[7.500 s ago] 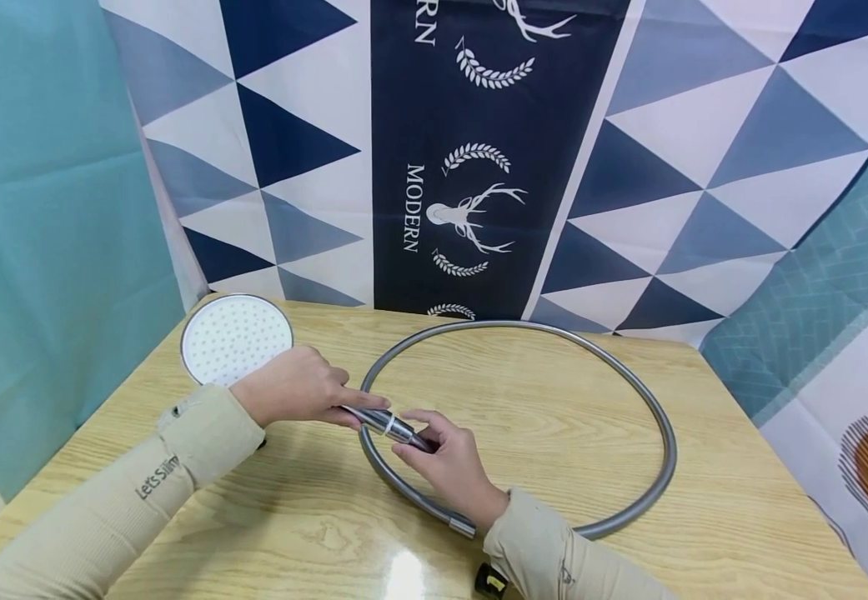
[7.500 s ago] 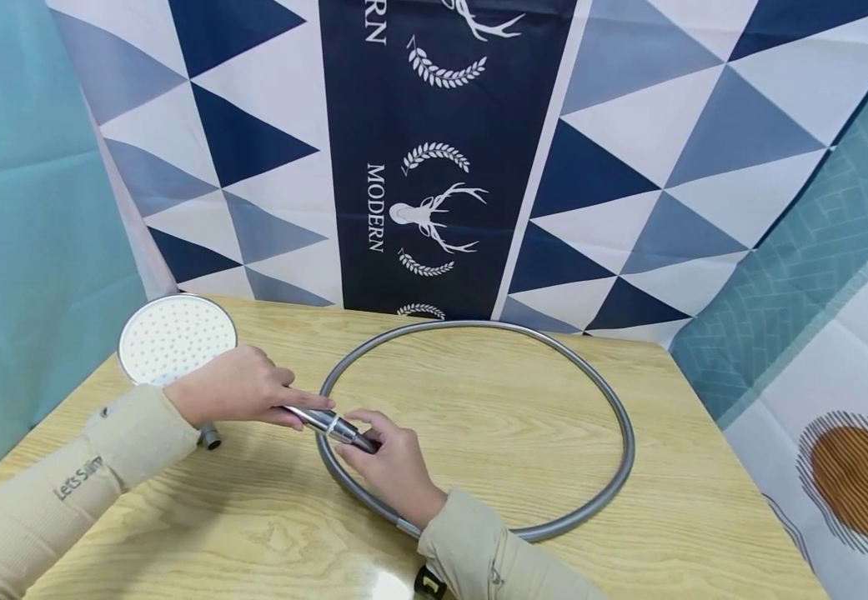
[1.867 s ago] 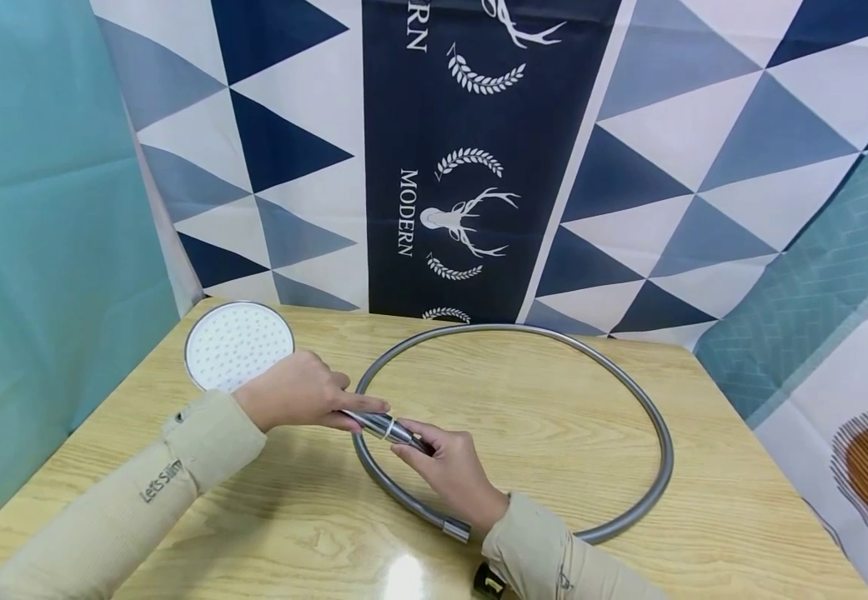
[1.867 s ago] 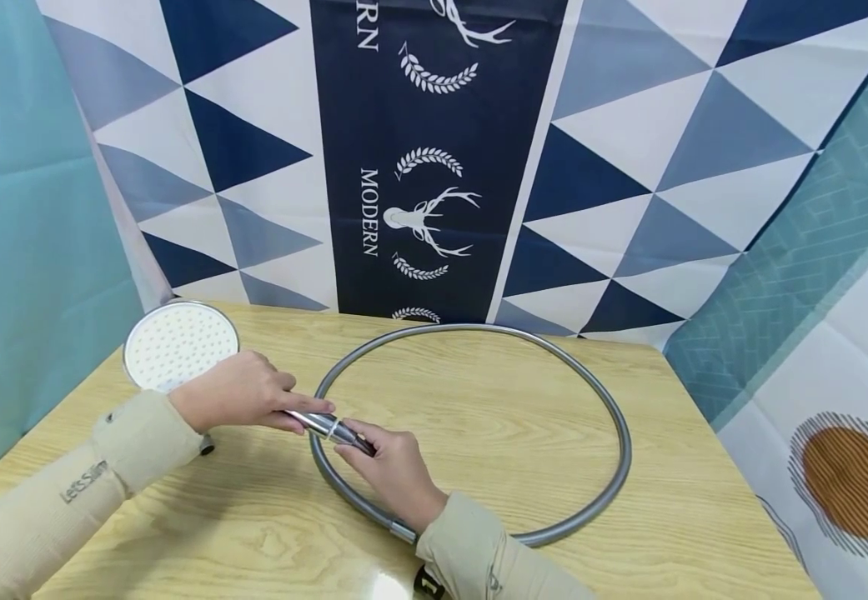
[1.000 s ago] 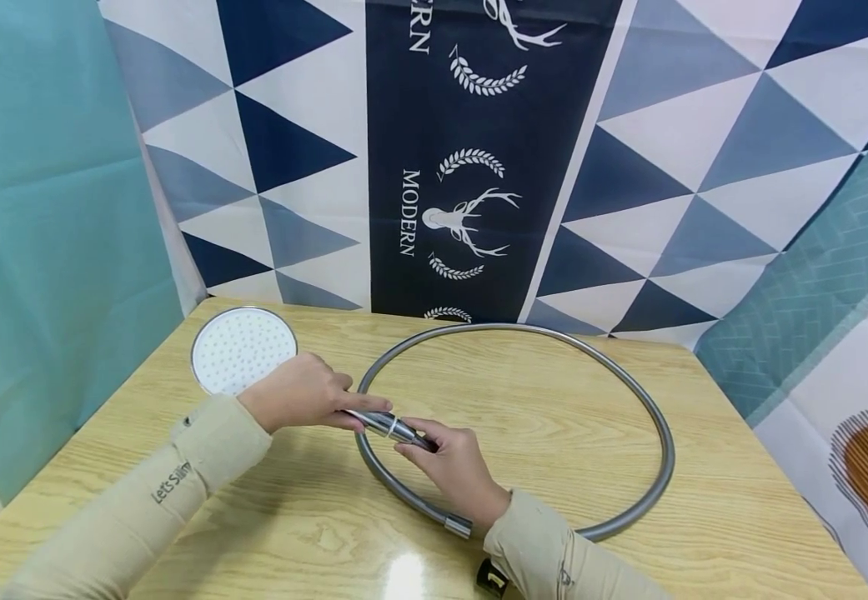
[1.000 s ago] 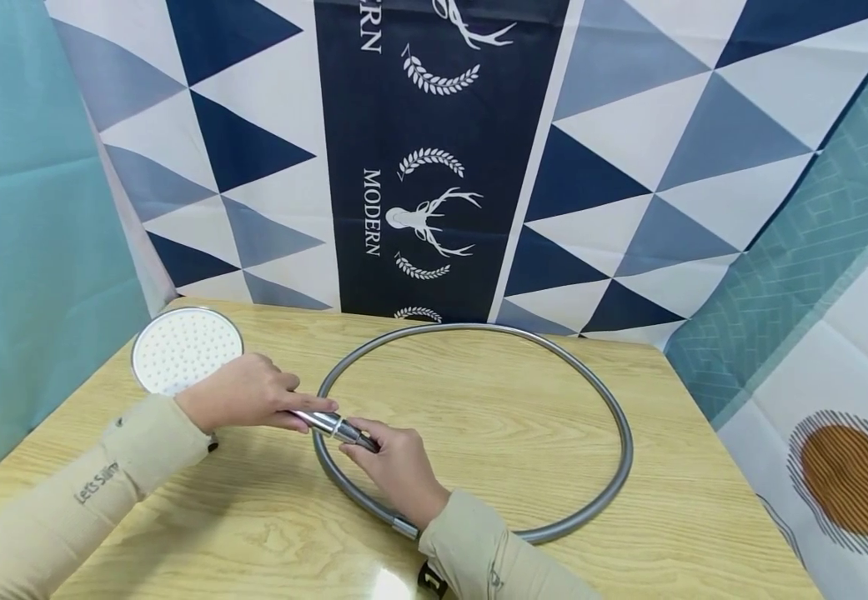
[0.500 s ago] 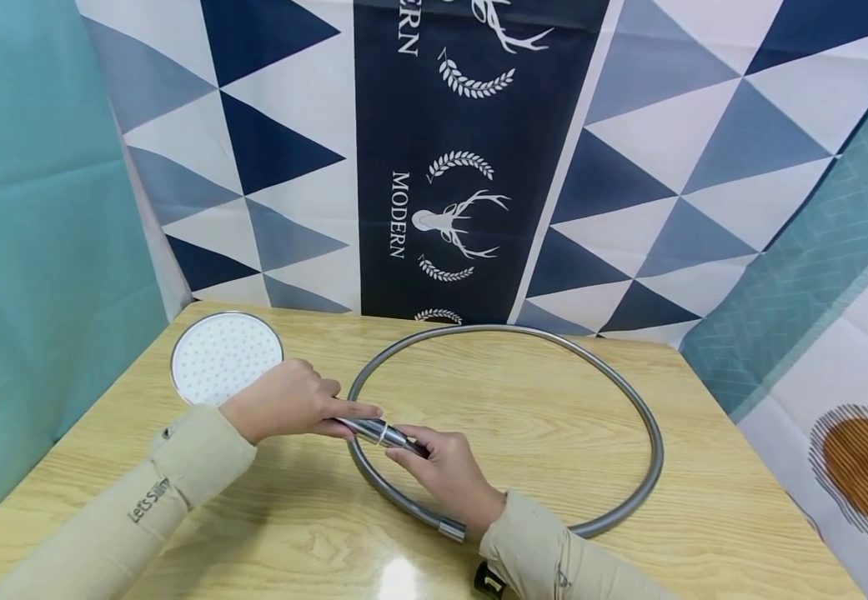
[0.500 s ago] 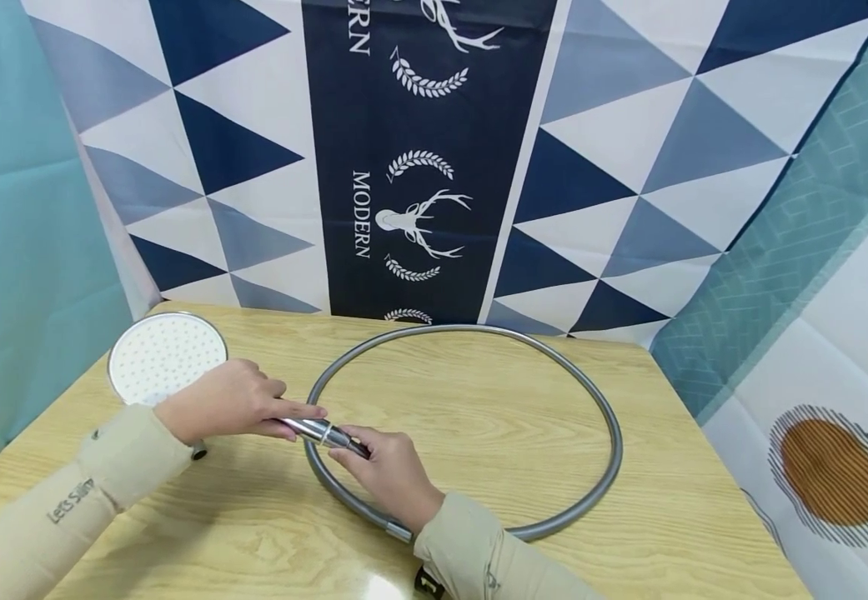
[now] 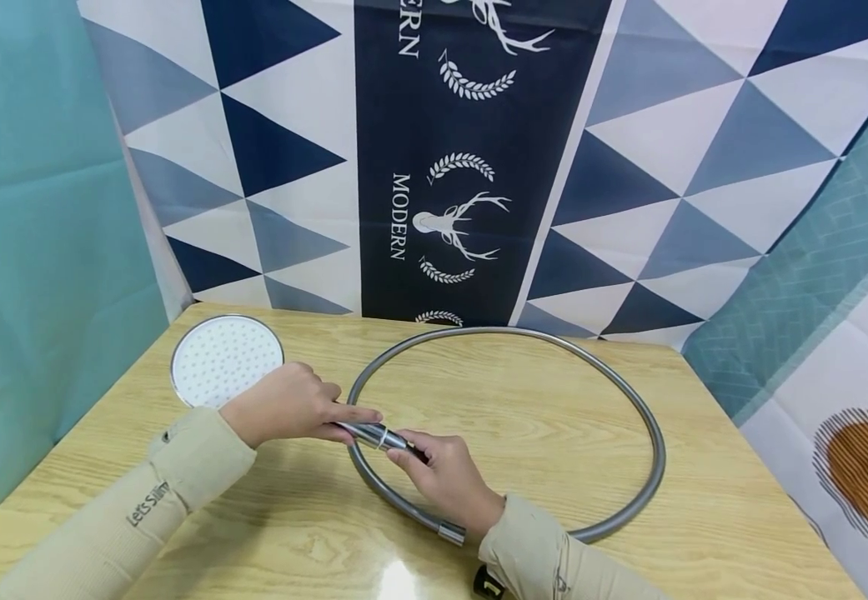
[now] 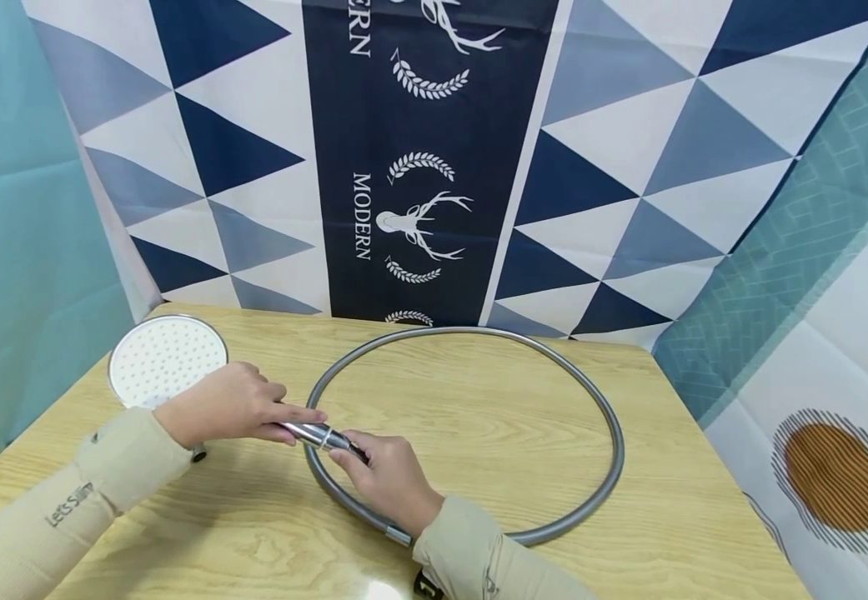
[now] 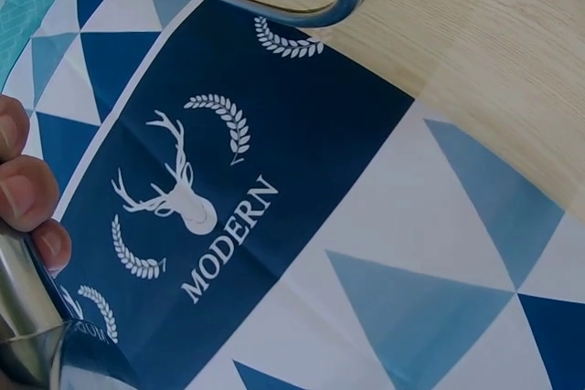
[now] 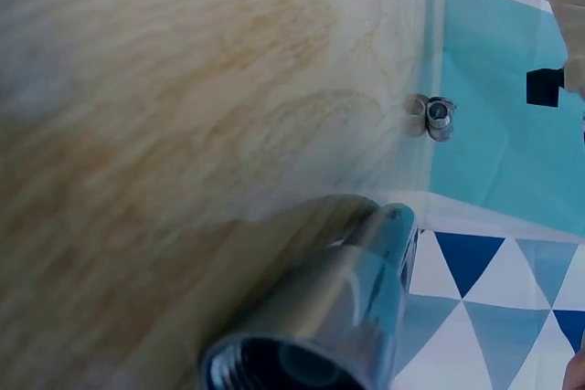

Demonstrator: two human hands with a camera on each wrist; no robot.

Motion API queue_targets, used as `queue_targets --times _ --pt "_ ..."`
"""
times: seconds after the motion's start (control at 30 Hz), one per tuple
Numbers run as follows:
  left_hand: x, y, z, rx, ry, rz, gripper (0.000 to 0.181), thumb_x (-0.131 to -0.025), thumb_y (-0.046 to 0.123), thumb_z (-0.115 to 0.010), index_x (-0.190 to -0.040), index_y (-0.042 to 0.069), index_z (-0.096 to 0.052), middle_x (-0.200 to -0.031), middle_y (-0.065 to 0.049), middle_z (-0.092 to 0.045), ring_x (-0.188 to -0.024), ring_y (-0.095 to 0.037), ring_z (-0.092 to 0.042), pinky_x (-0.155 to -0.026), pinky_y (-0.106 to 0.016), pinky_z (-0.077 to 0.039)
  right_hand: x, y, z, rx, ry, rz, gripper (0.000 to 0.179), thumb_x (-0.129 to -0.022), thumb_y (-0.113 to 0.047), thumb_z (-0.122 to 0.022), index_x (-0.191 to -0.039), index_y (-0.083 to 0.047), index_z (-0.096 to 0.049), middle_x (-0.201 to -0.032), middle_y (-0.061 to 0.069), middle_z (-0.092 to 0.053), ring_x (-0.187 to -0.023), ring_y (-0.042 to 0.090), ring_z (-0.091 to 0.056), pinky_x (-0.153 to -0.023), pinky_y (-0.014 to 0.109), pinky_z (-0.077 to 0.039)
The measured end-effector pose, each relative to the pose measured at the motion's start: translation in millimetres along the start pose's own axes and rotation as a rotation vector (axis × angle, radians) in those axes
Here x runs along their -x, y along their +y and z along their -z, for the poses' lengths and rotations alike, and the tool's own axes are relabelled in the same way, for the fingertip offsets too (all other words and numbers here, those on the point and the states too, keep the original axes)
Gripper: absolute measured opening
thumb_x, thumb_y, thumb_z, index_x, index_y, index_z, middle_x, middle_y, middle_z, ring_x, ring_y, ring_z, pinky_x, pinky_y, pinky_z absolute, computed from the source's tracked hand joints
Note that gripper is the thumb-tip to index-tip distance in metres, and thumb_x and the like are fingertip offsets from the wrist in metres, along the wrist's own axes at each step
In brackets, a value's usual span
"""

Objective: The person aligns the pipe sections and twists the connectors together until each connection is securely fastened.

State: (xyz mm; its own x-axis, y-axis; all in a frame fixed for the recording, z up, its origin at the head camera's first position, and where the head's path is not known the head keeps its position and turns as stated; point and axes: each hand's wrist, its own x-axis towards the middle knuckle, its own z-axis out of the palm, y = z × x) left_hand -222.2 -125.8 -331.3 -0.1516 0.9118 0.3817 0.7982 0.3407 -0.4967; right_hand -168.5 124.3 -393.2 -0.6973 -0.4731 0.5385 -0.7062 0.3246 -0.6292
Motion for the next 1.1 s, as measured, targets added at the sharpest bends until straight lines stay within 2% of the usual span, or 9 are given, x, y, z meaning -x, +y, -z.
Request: queue_targets --times 0.13,0.33,0.53,0.63,0.77,0.93,1.1 --pt "-0.9 -0.1 0.1 0.008 -0.018 0.010 0.036 -0.089 0.052 -0.060 -0.120 0.036 -0.065 -0.053 0.007 -0.041 -0.044 -0.005 -0.020 -0.040 -0.017 -0.025 0.6 -1.1 0.0 0.044 0.032 -0.004 0.026 -0.089 -0.010 -0.068 -0.112 0.002 -0.064 -0.062 -0.004 -0.053 -0.051 -0.006 -0.036 -0.042 0.016 -0.036" --pt "-2.2 -0.4 0.8 -0.003 -0.011 0.006 0.034 -0.091 0.052 -0.057 -0.120 0.036 -0.065 -0.052 0.006 -0.040 -0.044 -0.005 -0.019 -0.040 -0.018 -0.024 0.0 0.2 -1.0 0.029 0.097 0.052 0.028 -0.080 -0.001 -0.076 -0.104 -0.003 -0.062 -0.063 0.001 -0.059 -0.052 -0.007 -0.041 -0.043 0.014 -0.038" --pt "-2.3 -0.8 4.1 0.012 0.003 -0.003 0.038 -0.098 0.053 -0.040 -0.120 0.035 -0.065 -0.053 0.007 -0.040 -0.044 -0.005 -0.019 -0.040 -0.018 -0.024 -1.4 1.4 -2.2 -0.029 0.117 0.091 0.024 -0.080 0.002 -0.074 -0.102 0.004 -0.066 -0.074 0.010 -0.068 -0.055 -0.004 -0.045 -0.043 0.015 -0.040" --pt "-3.1 -1.7 4.8 0.020 0.007 -0.006 0.040 -0.098 0.053 -0.037 -0.119 0.035 -0.066 -0.053 0.006 -0.040 -0.043 -0.006 -0.020 -0.040 -0.018 -0.024 -1.8 0.5 -1.1 -0.050 0.105 0.060 0.022 -0.082 0.001 -0.073 -0.102 0.006 -0.066 -0.075 0.010 -0.068 -0.055 -0.003 -0.044 -0.043 0.017 -0.040" --pt "-3.8 -2.6 1.9 0.026 0.007 -0.009 0.040 -0.098 0.054 -0.038 -0.120 0.034 -0.065 -0.053 0.006 -0.041 -0.044 -0.006 -0.019 -0.040 -0.018 -0.024 -1.2 -1.6 0.9 -0.054 0.083 -0.014 0.020 -0.085 -0.004 -0.071 -0.102 0.006 -0.067 -0.070 0.006 -0.064 -0.053 -0.004 -0.041 -0.042 0.018 -0.038" --pt "-5.1 -2.1 1.6 0.014 0.013 -0.022 0.040 -0.099 0.053 -0.038 -0.120 0.034 -0.065 -0.052 0.007 -0.041 -0.044 -0.006 -0.019 -0.040 -0.017 -0.024 0.7 -3.1 0.5 -0.025 0.065 -0.058 0.020 -0.088 -0.007 -0.069 -0.102 0.007 -0.066 -0.065 0.003 -0.060 -0.052 -0.003 -0.040 -0.042 0.016 -0.035" --pt "-8.1 -2.5 2.0 0.006 -0.002 -0.022 0.035 -0.094 0.053 -0.049 -0.119 0.034 -0.065 -0.052 0.007 -0.041 -0.044 -0.005 -0.019 -0.040 -0.018 -0.024 3.0 -2.3 1.0 0.022 0.087 -0.030 0.028 -0.083 -0.006 -0.074 -0.107 0.002 -0.062 -0.063 0.001 -0.058 -0.051 -0.005 -0.039 -0.043 0.015 -0.036"
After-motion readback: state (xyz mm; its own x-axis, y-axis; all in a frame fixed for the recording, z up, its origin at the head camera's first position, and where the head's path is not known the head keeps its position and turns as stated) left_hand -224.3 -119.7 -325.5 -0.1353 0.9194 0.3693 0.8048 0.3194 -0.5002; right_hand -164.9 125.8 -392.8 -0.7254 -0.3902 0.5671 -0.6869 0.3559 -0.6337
